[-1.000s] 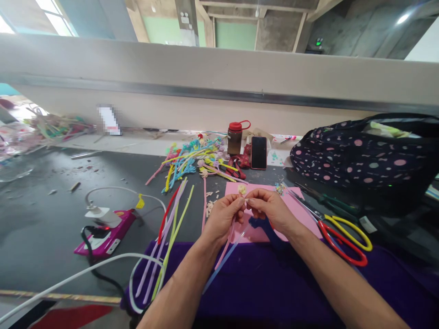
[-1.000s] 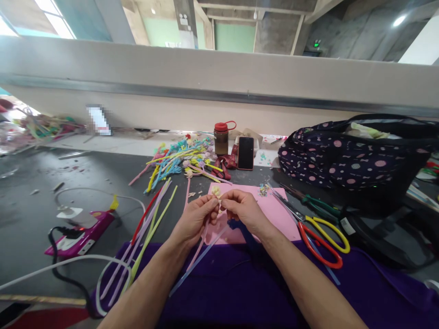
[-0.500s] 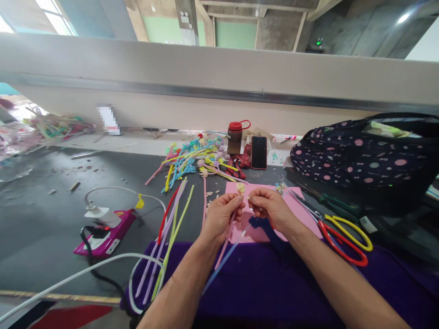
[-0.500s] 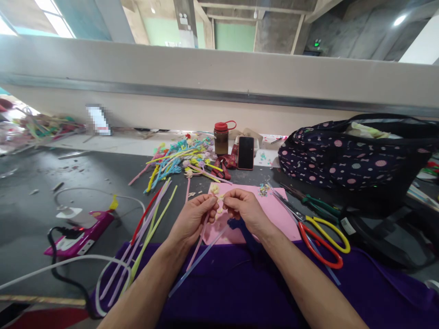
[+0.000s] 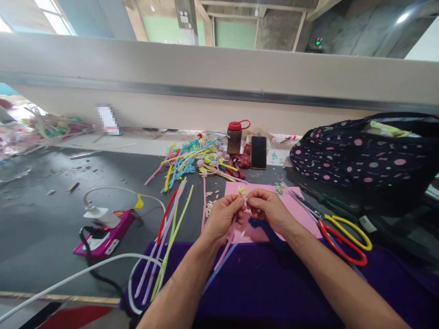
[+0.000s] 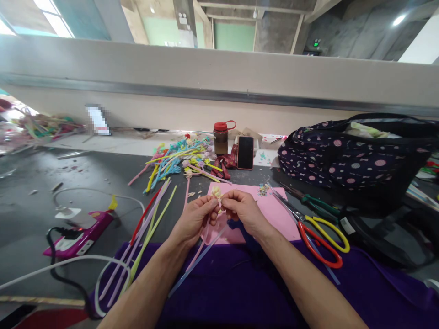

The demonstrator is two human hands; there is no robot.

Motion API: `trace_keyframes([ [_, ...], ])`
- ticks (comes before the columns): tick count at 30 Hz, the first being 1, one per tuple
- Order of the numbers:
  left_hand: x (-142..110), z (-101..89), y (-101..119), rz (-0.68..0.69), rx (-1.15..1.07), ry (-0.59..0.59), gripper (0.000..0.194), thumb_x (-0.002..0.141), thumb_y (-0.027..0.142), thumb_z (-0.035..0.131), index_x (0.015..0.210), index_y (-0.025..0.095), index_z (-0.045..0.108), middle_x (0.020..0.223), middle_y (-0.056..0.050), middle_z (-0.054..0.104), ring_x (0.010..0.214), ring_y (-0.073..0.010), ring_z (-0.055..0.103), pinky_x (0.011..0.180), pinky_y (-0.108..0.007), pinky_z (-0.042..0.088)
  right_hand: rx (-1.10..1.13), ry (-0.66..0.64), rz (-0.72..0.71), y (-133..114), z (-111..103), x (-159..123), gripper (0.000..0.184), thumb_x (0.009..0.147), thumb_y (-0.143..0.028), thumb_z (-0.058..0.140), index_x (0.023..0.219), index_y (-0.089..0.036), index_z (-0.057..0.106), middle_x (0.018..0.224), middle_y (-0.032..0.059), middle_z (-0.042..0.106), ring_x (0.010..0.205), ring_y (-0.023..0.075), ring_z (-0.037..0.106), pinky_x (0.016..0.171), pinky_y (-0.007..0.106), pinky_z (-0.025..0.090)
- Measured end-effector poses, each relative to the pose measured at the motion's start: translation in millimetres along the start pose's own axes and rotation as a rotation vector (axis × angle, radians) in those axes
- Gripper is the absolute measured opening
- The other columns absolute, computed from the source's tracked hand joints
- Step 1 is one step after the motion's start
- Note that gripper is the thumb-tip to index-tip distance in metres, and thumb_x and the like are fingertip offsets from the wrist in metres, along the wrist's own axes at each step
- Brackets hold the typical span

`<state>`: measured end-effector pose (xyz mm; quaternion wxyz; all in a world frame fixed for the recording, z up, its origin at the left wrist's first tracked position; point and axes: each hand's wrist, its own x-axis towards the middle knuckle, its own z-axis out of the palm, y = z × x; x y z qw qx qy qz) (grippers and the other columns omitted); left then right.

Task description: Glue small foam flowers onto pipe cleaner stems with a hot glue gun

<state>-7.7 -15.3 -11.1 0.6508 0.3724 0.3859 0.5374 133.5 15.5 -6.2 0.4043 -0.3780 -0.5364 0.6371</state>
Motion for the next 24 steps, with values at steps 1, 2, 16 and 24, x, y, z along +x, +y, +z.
trace_keyframes([
  [1, 0.1, -0.2, 0.0, -0.002, 0.003, 0.001, 0.022, 0.071, 0.034, 0.064, 0.067, 0.014, 0.056, 0.058, 0.003, 0.052, 0.044, -0.0046, 0.043, 0.042, -0.017, 0.035, 0.007, 0.0, 0.009, 0.2, 0.2, 0.2, 0.012, 0.07, -0.026, 0.061, 0.068, -0.015, 0.057, 0.05, -0.0044, 0.051, 0.039, 0.0055, 0.043, 0.035, 0.016, 0.025],
  [2, 0.3, -0.3, 0.0, -0.004, 0.006, 0.001, 0.022, 0.071, 0.034, 0.064, 0.067, 0.014, 0.055, 0.058, 0.003, 0.052, 0.045, -0.0047, 0.043, 0.042, -0.017, 0.036, 0.017, 0.0, 0.019, 0.5, 0.3, 0.4, 0.013, 0.07, -0.027, 0.061, 0.068, -0.015, 0.057, 0.05, -0.0044, 0.051, 0.039, 0.0054, 0.043, 0.035, 0.016, 0.025],
  [16, 0.3, -0.6, -1.2, -0.001, 0.022, 0.013, 0.025, 0.069, 0.035, 0.065, 0.068, 0.012, 0.055, 0.058, 0.002, 0.05, 0.044, -0.0045, 0.042, 0.041, -0.017, 0.037, 0.128, -0.086, 0.086, 6.6, -4.0, 3.7, 0.016, 0.068, -0.03, 0.065, 0.069, -0.016, 0.056, 0.051, -0.0038, 0.053, 0.037, 0.0048, 0.039, 0.035, 0.016, 0.022],
  [24, 0.6, 0.1, -3.4, -0.014, 0.025, 0.006, 0.025, 0.069, 0.036, 0.066, 0.069, 0.013, 0.055, 0.057, 0.003, 0.049, 0.044, -0.0047, 0.042, 0.041, -0.017, 0.037, 0.178, -0.139, 0.075, 8.8, -7.0, 5.3, 0.016, 0.067, -0.029, 0.067, 0.07, -0.016, 0.057, 0.053, -0.0039, 0.055, 0.038, 0.0041, 0.04, 0.037, 0.016, 0.023],
])
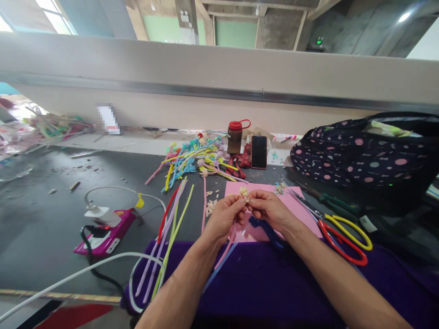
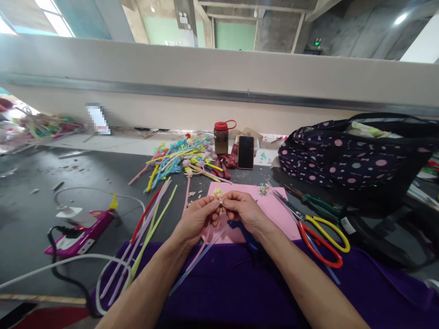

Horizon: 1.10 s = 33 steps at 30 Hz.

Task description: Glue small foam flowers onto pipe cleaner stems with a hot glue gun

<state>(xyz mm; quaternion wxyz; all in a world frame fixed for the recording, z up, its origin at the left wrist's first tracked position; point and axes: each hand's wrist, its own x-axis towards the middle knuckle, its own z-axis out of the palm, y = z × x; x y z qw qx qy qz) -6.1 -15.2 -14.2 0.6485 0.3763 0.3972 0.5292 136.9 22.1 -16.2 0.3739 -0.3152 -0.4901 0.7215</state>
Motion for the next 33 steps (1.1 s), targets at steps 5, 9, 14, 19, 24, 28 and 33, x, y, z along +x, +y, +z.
trace_keyframes([
  [5, 0.3, 1.2, 0.0, -0.006, -0.016, 0.007, 0.025, 0.068, 0.035, 0.066, 0.068, 0.013, 0.055, 0.057, 0.003, 0.05, 0.043, -0.0044, 0.042, 0.041, -0.017, 0.037, -0.037, 0.03, 0.001, -0.1, 0.5, 0.8, 0.019, 0.066, -0.032, 0.067, 0.069, -0.016, 0.057, 0.054, -0.0038, 0.055, 0.038, 0.0045, 0.04, 0.037, 0.016, 0.023],
  [9, -0.1, 1.7, 1.5, 0.005, -0.06, 0.016, 0.024, 0.069, 0.034, 0.066, 0.067, 0.013, 0.056, 0.058, 0.003, 0.051, 0.044, -0.004, 0.042, 0.041, -0.016, 0.036, -0.084, 0.067, -0.021, -1.7, 2.8, -0.9, 0.018, 0.07, -0.032, 0.064, 0.07, -0.016, 0.058, 0.054, -0.0032, 0.055, 0.038, 0.0047, 0.04, 0.036, 0.017, 0.022],
  [14, 0.0, 1.5, 4.4, -0.013, -0.09, 0.042, 0.024, 0.067, 0.034, 0.067, 0.066, 0.013, 0.055, 0.055, 0.003, 0.05, 0.043, -0.004, 0.041, 0.041, -0.016, 0.035, -0.072, 0.116, -0.045, -2.8, 4.7, -2.2, 0.022, 0.072, -0.037, 0.06, 0.069, -0.015, 0.058, 0.058, -0.0018, 0.056, 0.04, 0.0052, 0.044, 0.035, 0.017, 0.024],
  [19, -0.2, 1.5, 3.7, 0.01, -0.081, 0.034, 0.024, 0.067, 0.033, 0.067, 0.064, 0.013, 0.054, 0.055, 0.004, 0.049, 0.043, -0.0043, 0.041, 0.041, -0.017, 0.036, -0.077, 0.13, -0.045, -1.9, 6.1, -2.1, 0.017, 0.069, -0.033, 0.063, 0.069, -0.016, 0.058, 0.053, -0.0041, 0.053, 0.039, 0.0052, 0.043, 0.035, 0.016, 0.023],
  [24, -0.6, 2.7, 3.8, -0.013, -0.109, 0.041, 0.022, 0.067, 0.031, 0.067, 0.066, 0.013, 0.055, 0.056, 0.004, 0.049, 0.043, -0.0041, 0.041, 0.04, -0.017, 0.036, -0.307, 0.212, -0.236, -1.5, 9.1, -5.1, 0.011, 0.07, -0.026, 0.062, 0.078, -0.019, 0.061, 0.061, -0.0027, 0.057, 0.045, 0.0078, 0.047, 0.04, 0.019, 0.034],
  [28, -0.7, 3.4, 5.2, -0.052, -0.109, 0.065, 0.023, 0.064, 0.031, 0.069, 0.067, 0.013, 0.055, 0.056, 0.004, 0.049, 0.042, -0.004, 0.042, 0.039, -0.017, 0.035, -0.526, 0.25, -0.366, 1.5, 9.7, -6.6, 0.01, 0.074, -0.028, 0.059, 0.077, -0.02, 0.062, 0.064, -0.0011, 0.058, 0.049, 0.0105, 0.049, 0.046, 0.023, 0.04],
  [33, -0.1, 2.4, 4.4, -0.057, -0.112, 0.062, 0.023, 0.064, 0.031, 0.069, 0.067, 0.013, 0.055, 0.056, 0.004, 0.05, 0.042, -0.004, 0.042, 0.039, -0.017, 0.035, -0.656, 0.295, -0.431, 3.7, 8.9, -6.3, 0.008, 0.075, -0.025, 0.057, 0.076, -0.021, 0.063, 0.067, 0.0007, 0.061, 0.054, 0.0127, 0.05, 0.05, 0.024, 0.04],
])
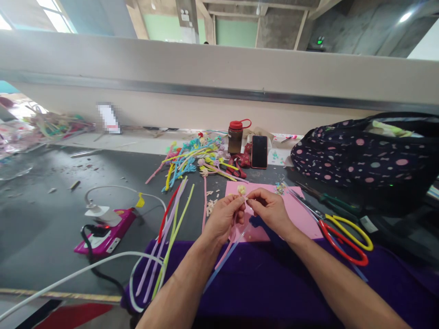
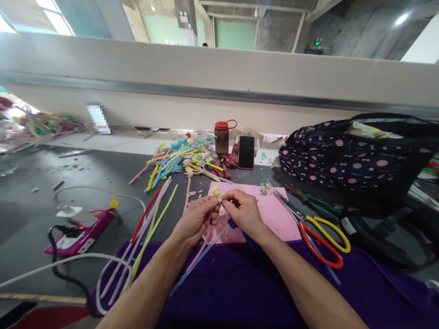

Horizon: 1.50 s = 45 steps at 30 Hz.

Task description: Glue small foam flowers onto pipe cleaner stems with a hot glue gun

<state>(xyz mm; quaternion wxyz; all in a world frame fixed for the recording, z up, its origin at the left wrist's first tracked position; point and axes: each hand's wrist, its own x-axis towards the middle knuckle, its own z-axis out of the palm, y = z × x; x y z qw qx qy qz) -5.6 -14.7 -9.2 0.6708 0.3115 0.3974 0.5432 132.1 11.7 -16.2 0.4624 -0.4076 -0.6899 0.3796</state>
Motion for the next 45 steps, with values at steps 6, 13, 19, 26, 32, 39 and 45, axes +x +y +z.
trace_keyframes([
  [6, 0.7, -0.7, -1.0, -0.021, 0.005, -0.004, 0.023, 0.065, 0.031, 0.069, 0.067, 0.013, 0.055, 0.056, 0.004, 0.05, 0.042, -0.0038, 0.042, 0.039, -0.017, 0.035, -0.215, 0.0, -0.212, -5.3, -2.4, -0.3, 0.011, 0.077, -0.018, 0.053, 0.077, -0.022, 0.063, 0.073, 0.0017, 0.06, 0.061, 0.0138, 0.052, 0.058, 0.026, 0.039],
  [13, 0.5, -0.2, -1.7, -0.015, 0.015, -0.009, 0.022, 0.068, 0.031, 0.066, 0.066, 0.013, 0.054, 0.056, 0.004, 0.05, 0.042, -0.0037, 0.041, 0.04, -0.017, 0.035, -0.264, 0.018, -0.261, -6.0, -3.5, -1.0, 0.011, 0.078, -0.017, 0.052, 0.076, -0.022, 0.062, 0.071, 0.0009, 0.059, 0.059, 0.0132, 0.052, 0.056, 0.025, 0.039],
  [19, -1.0, 2.9, -2.5, -0.024, 0.027, -0.019, 0.021, 0.069, 0.03, 0.064, 0.065, 0.013, 0.053, 0.055, 0.004, 0.048, 0.042, -0.004, 0.04, 0.039, -0.017, 0.035, -0.323, 0.04, -0.275, -6.3, -3.9, -0.5, 0.012, 0.077, -0.015, 0.052, 0.073, -0.02, 0.062, 0.069, 0.0006, 0.059, 0.059, 0.0121, 0.053, 0.058, 0.023, 0.039],
  [26, -0.5, 5.0, -4.2, -0.04, 0.0, 0.01, 0.018, 0.069, 0.027, 0.063, 0.066, 0.013, 0.052, 0.054, 0.005, 0.046, 0.042, -0.0042, 0.04, 0.039, -0.017, 0.035, -0.26, 0.107, -0.208, -3.2, 1.3, -0.3, 0.012, 0.073, -0.012, 0.053, 0.069, -0.018, 0.062, 0.066, -0.0007, 0.06, 0.057, 0.0108, 0.052, 0.056, 0.022, 0.039],
  [32, -0.3, 4.3, -4.1, -0.045, -0.01, 0.011, 0.018, 0.07, 0.027, 0.063, 0.066, 0.013, 0.052, 0.053, 0.004, 0.046, 0.042, -0.0043, 0.04, 0.039, -0.017, 0.035, -0.137, 0.094, -0.086, -0.4, 4.8, -2.4, 0.009, 0.075, -0.016, 0.054, 0.072, -0.017, 0.062, 0.061, -0.002, 0.058, 0.052, 0.0097, 0.049, 0.05, 0.02, 0.039],
  [39, 0.7, 2.4, -2.5, -0.021, -0.016, 0.003, 0.017, 0.071, 0.026, 0.062, 0.067, 0.013, 0.052, 0.055, 0.004, 0.047, 0.043, -0.0041, 0.04, 0.039, -0.016, 0.034, -0.093, 0.064, -0.045, 2.4, 4.0, -1.4, 0.009, 0.077, -0.02, 0.055, 0.076, -0.016, 0.064, 0.064, -0.0011, 0.059, 0.051, 0.0092, 0.05, 0.048, 0.02, 0.04],
  [45, 0.0, 0.5, 1.0, 0.024, 0.004, 0.023, 0.019, 0.072, 0.026, 0.061, 0.064, 0.013, 0.051, 0.054, 0.003, 0.047, 0.042, -0.0043, 0.039, 0.038, -0.017, 0.035, 0.033, -0.039, 0.003, -1.1, -6.3, 2.3, 0.017, 0.081, -0.025, 0.051, 0.085, -0.017, 0.065, 0.073, 0.0008, 0.062, 0.05, 0.0087, 0.052, 0.047, 0.02, 0.043],
])
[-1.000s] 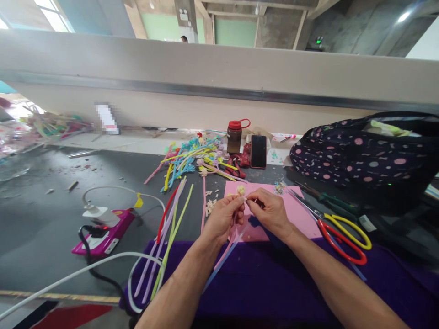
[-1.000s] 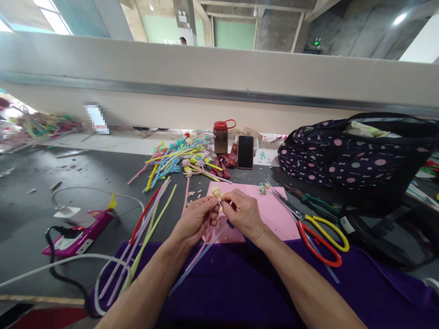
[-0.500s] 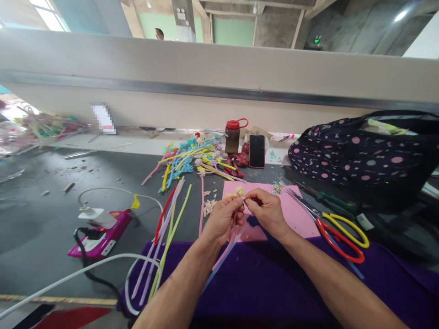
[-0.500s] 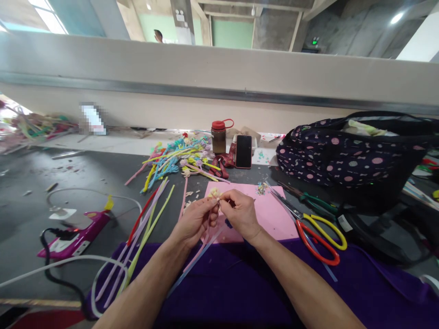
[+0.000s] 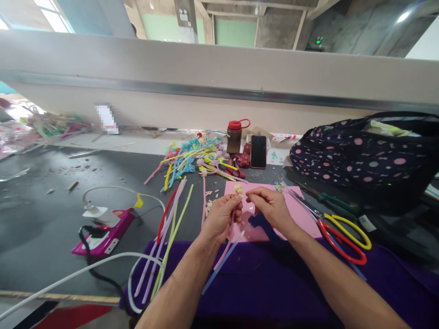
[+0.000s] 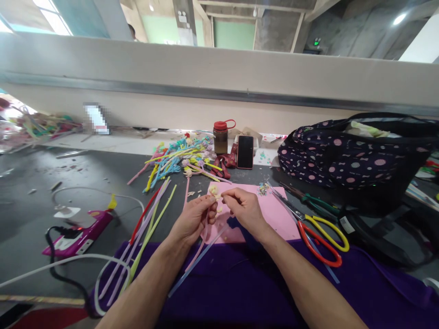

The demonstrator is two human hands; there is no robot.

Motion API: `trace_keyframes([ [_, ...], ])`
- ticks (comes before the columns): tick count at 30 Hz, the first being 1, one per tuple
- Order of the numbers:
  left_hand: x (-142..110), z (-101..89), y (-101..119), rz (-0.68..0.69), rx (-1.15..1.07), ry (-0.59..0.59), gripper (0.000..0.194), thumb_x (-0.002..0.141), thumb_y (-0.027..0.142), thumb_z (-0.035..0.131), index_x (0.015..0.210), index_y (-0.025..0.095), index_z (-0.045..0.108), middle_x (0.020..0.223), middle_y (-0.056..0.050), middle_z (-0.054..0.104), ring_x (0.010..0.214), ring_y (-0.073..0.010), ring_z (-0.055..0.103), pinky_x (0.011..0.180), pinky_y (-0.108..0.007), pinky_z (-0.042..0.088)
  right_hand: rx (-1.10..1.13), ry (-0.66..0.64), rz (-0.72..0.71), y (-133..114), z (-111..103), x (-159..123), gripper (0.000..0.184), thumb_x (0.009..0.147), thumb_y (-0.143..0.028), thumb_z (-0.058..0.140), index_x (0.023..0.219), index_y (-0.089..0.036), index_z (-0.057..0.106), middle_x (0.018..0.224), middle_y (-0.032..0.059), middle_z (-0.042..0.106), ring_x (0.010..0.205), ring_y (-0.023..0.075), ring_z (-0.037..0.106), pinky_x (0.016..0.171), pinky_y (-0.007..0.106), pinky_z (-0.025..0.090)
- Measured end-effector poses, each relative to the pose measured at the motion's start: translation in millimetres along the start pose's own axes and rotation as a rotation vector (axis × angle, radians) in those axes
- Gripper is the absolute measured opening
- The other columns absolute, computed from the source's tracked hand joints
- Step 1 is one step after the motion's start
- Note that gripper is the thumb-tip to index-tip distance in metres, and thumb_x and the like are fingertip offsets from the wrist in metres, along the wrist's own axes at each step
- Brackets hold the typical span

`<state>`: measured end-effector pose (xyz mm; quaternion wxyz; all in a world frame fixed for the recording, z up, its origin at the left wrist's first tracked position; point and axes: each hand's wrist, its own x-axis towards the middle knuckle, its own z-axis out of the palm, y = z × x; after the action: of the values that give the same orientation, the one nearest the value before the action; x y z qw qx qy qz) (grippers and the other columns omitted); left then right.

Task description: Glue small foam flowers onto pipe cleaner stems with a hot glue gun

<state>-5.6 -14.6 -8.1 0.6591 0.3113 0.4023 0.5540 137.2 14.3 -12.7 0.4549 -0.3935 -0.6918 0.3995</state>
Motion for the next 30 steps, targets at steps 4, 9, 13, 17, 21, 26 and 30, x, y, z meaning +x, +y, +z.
trace_keyframes([
  [4, 0.1, 0.1, 0.2, -0.004, 0.037, -0.009, 0.019, 0.072, 0.027, 0.062, 0.065, 0.013, 0.051, 0.052, 0.004, 0.045, 0.041, -0.004, 0.039, 0.038, -0.016, 0.035, 0.023, -0.038, 0.024, -0.1, 1.4, -0.7, 0.015, 0.08, -0.026, 0.052, 0.084, -0.016, 0.064, 0.07, 0.0001, 0.061, 0.05, 0.0094, 0.051, 0.047, 0.02, 0.042],
  [9, 0.5, -0.8, -2.6, 0.004, 0.095, -0.028, 0.021, 0.071, 0.03, 0.063, 0.069, 0.014, 0.051, 0.052, 0.005, 0.045, 0.04, -0.0038, 0.038, 0.037, -0.016, 0.034, -0.08, -0.001, -0.023, 2.1, 5.5, -1.6, 0.012, 0.078, -0.027, 0.057, 0.082, -0.017, 0.063, 0.072, 0.0004, 0.061, 0.055, 0.01, 0.052, 0.049, 0.02, 0.041],
  [13, 1.6, -2.9, -5.8, 0.02, 0.124, -0.029, 0.02, 0.072, 0.03, 0.062, 0.068, 0.014, 0.05, 0.051, 0.005, 0.045, 0.04, -0.0038, 0.038, 0.037, -0.016, 0.034, -0.17, -0.004, -0.065, -0.6, 3.6, -1.7, 0.009, 0.078, -0.021, 0.055, 0.075, -0.016, 0.061, 0.067, 0.0001, 0.06, 0.055, 0.0098, 0.051, 0.05, 0.02, 0.04],
  [17, 2.7, -3.3, -7.3, 0.013, 0.129, -0.029, 0.019, 0.072, 0.03, 0.061, 0.068, 0.014, 0.051, 0.052, 0.005, 0.045, 0.04, -0.0039, 0.038, 0.037, -0.016, 0.034, -0.283, 0.006, -0.148, -2.9, 2.4, -1.5, 0.009, 0.076, -0.015, 0.053, 0.074, -0.016, 0.062, 0.067, 0.0002, 0.06, 0.057, 0.0101, 0.052, 0.052, 0.02, 0.039],
  [21, 2.1, -1.4, -6.7, 0.01, 0.12, -0.029, 0.02, 0.071, 0.03, 0.063, 0.066, 0.014, 0.051, 0.054, 0.005, 0.045, 0.04, -0.0039, 0.039, 0.037, -0.016, 0.034, -0.33, 0.074, -0.212, -2.7, 5.2, -2.1, 0.01, 0.073, -0.012, 0.053, 0.071, -0.016, 0.061, 0.066, 0.0, 0.06, 0.056, 0.0102, 0.052, 0.053, 0.02, 0.039],
  [26, 2.3, 0.3, -6.9, 0.0, 0.082, -0.012, 0.022, 0.067, 0.031, 0.065, 0.065, 0.013, 0.052, 0.054, 0.004, 0.046, 0.04, -0.0041, 0.04, 0.037, -0.016, 0.035, -0.318, 0.114, -0.194, -0.4, 11.1, -3.4, 0.011, 0.073, -0.012, 0.051, 0.072, -0.017, 0.061, 0.066, 0.0003, 0.06, 0.057, 0.0114, 0.053, 0.055, 0.021, 0.04],
  [30, 4.1, 0.7, -8.7, -0.011, 0.043, -0.003, 0.024, 0.064, 0.031, 0.068, 0.063, 0.013, 0.053, 0.053, 0.004, 0.048, 0.039, -0.004, 0.04, 0.037, -0.017, 0.035, -0.311, 0.128, -0.143, 3.4, 14.7, -3.9, 0.011, 0.076, -0.016, 0.05, 0.076, -0.018, 0.061, 0.067, 0.0005, 0.061, 0.059, 0.0125, 0.055, 0.055, 0.022, 0.041],
])
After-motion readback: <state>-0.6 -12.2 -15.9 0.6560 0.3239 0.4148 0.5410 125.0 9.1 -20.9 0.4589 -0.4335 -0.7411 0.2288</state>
